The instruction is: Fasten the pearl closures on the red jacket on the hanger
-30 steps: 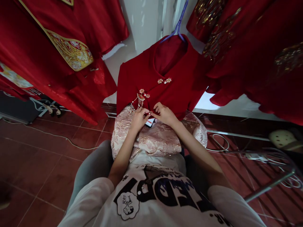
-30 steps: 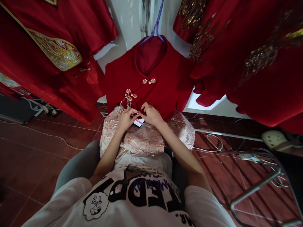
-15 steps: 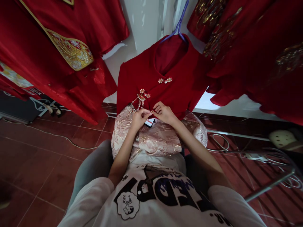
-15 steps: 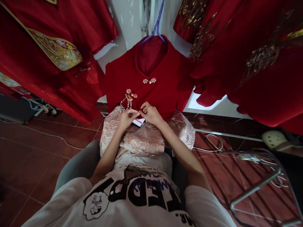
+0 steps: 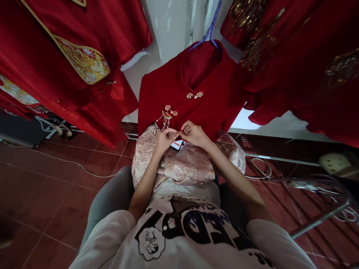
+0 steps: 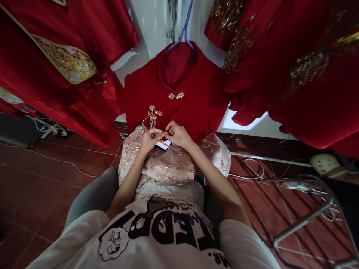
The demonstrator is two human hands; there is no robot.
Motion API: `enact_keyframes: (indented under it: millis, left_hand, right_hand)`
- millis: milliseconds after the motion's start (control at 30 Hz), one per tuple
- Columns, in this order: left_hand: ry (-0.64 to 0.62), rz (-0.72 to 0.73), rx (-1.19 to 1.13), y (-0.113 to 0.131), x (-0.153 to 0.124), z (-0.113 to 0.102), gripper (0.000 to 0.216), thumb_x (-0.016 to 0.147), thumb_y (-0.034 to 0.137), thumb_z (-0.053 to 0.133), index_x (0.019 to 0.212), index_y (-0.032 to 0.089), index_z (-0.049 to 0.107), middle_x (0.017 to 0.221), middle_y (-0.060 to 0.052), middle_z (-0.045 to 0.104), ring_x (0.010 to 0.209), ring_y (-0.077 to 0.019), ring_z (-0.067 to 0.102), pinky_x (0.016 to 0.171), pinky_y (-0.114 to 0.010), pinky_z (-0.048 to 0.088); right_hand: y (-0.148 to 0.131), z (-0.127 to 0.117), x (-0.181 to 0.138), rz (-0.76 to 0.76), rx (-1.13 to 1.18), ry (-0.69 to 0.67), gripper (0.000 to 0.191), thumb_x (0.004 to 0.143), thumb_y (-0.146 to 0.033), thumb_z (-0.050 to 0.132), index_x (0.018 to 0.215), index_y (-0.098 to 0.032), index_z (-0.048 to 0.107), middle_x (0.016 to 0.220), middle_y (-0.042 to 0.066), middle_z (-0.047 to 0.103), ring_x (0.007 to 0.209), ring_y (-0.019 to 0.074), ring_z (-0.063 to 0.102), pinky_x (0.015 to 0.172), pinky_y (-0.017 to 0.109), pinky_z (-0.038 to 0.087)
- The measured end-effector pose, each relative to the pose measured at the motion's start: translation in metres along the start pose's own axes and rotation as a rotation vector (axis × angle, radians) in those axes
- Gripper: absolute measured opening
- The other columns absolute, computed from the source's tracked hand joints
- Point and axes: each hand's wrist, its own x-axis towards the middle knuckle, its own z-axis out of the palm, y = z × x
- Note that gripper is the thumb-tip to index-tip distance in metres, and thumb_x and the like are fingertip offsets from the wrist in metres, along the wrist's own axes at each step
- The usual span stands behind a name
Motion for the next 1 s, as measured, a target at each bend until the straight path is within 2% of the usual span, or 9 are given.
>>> enact_keyframes:
  millis: [100,200,300,400,500,600,733,867,1000]
  left_hand:
    - [-0.042,-0.028,-0.055,0.002,0.001,-0.001,0.018,0.077,0.021,0.079,0.092,0.016,0.072,0.086,-0.004,0.077,0.075,-0.0145,0.071,0.071,-0.025,0.057]
    - [0.019,-0.005,-0.024,0.006,0.001,-0.006,0.013,0.082,0.019,0.072,0.095,0.017,0.073,0.093,-0.006,0.078,0.078,-0.0143,0.072,0.074,-0.025,0.057]
    - [0.075,-0.018,-0.019,0.011,0.003,-0.013,0.012,0.088,0.018,0.066,0.098,0.019,0.072,0.1,-0.007,0.078,0.089,-0.0152,0.074,0.081,-0.026,0.058]
    - [0.017,-0.093,-0.11,0.02,0.011,-0.016,0.013,0.093,0.026,0.066,0.103,0.02,0.071,0.108,-0.008,0.078,0.094,-0.0161,0.075,0.081,-0.027,0.061]
    - [-0.039,-0.177,-0.219,0.031,0.029,-0.014,0.021,0.097,0.037,0.065,0.103,0.019,0.071,0.111,-0.01,0.077,0.093,-0.0168,0.075,0.08,-0.027,0.062]
    - [-0.001,-0.231,-0.345,0.041,0.048,-0.01,0.031,0.099,0.045,0.062,0.103,0.016,0.07,0.111,-0.012,0.077,0.097,-0.0181,0.075,0.086,-0.03,0.063]
    - [0.014,-0.195,-0.427,0.047,0.06,-0.004,0.028,0.098,0.043,0.065,0.105,0.017,0.072,0.114,-0.01,0.075,0.105,-0.018,0.073,0.095,-0.033,0.061]
    - [0.072,-0.22,-0.43,0.047,0.058,0.001,0.024,0.094,0.038,0.07,0.106,0.017,0.072,0.101,-0.008,0.076,0.085,-0.0143,0.074,0.088,-0.033,0.064]
    - [0.193,-0.221,-0.374,0.049,0.056,0.006,0.011,0.089,0.026,0.073,0.086,0.016,0.068,0.091,-0.004,0.075,0.076,-0.0099,0.071,0.08,-0.027,0.065]
  right_hand:
    - [-0.004,-0.006,-0.001,-0.003,0.005,-0.029,0.026,0.066,-0.021,0.068,0.085,-0.022,0.05,0.073,-0.002,0.06,0.067,0.0137,0.058,0.065,0.028,0.047]
    - [-0.007,-0.022,-0.004,-0.017,-0.015,-0.027,0.027,0.066,-0.021,0.069,0.086,-0.022,0.051,0.071,-0.003,0.058,0.065,0.0132,0.056,0.064,0.028,0.045]
    - [-0.01,-0.048,-0.008,-0.036,-0.028,-0.06,0.025,0.067,-0.026,0.071,0.085,-0.021,0.054,0.072,-0.002,0.059,0.066,0.0132,0.056,0.066,0.029,0.046]
    - [-0.014,-0.077,-0.016,-0.067,-0.012,-0.138,0.027,0.071,-0.036,0.074,0.085,-0.02,0.058,0.074,0.001,0.06,0.069,0.0142,0.057,0.065,0.03,0.048]
    - [-0.019,-0.096,-0.025,-0.076,0.007,-0.141,0.034,0.072,-0.046,0.076,0.086,-0.021,0.059,0.077,0.002,0.062,0.073,0.0155,0.058,0.065,0.03,0.05]
    - [-0.026,-0.103,-0.029,-0.068,0.008,-0.149,0.036,0.072,-0.049,0.077,0.086,-0.021,0.059,0.078,0.003,0.063,0.073,0.0155,0.059,0.066,0.031,0.051]
    - [-0.031,-0.103,-0.031,-0.074,0.016,-0.181,0.036,0.073,-0.049,0.076,0.085,-0.02,0.059,0.078,0.003,0.063,0.073,0.0153,0.059,0.067,0.031,0.05]
    - [-0.031,-0.104,-0.032,-0.057,0.023,-0.163,0.039,0.071,-0.052,0.077,0.084,-0.02,0.058,0.077,0.002,0.062,0.072,0.0143,0.058,0.067,0.031,0.05]
    - [-0.032,-0.106,-0.033,-0.049,0.021,-0.17,0.036,0.072,-0.049,0.078,0.084,-0.021,0.058,0.078,0.003,0.064,0.074,0.0153,0.061,0.067,0.031,0.051]
